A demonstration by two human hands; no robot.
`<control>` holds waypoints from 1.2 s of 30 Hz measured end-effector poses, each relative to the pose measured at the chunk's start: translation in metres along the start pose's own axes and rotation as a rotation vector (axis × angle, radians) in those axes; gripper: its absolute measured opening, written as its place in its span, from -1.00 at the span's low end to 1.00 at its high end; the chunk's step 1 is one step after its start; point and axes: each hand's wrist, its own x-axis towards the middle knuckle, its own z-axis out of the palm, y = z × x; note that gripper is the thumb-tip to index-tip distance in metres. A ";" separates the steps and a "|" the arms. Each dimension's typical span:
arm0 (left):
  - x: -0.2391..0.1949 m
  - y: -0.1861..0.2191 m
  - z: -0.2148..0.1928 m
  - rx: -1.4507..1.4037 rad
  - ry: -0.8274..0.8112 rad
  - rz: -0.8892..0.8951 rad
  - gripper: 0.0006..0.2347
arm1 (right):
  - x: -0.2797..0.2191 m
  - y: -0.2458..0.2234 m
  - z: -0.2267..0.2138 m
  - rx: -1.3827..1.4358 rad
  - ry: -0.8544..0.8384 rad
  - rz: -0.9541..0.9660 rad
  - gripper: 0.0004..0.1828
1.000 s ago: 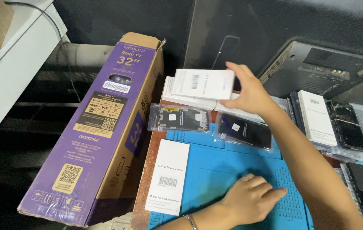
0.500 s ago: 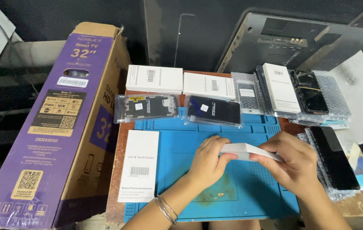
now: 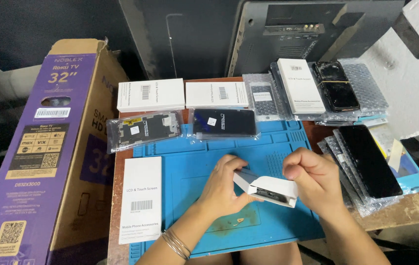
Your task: The person opens several small white boxes labeled LCD & Touch Screen, removes bubble-wrapped smartphone display assemblies, and inspects them by turning them over to show the front and back. The person handles multiple display units one at a time and places them on a blue work surface.
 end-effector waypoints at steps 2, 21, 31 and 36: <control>-0.009 -0.009 0.010 0.118 0.008 -0.088 -0.38 | -0.019 -0.003 0.010 0.006 0.044 0.126 -0.74; -0.004 -0.005 0.008 0.790 0.539 0.513 -0.54 | -0.098 0.015 0.084 1.099 0.242 0.329 -0.17; -0.010 -0.012 0.013 0.717 0.448 0.695 -0.46 | -0.095 0.011 0.086 1.197 0.179 0.128 -0.38; -0.019 -0.023 0.013 0.719 0.332 0.790 -0.43 | -0.100 0.038 0.085 1.490 0.336 0.175 -0.91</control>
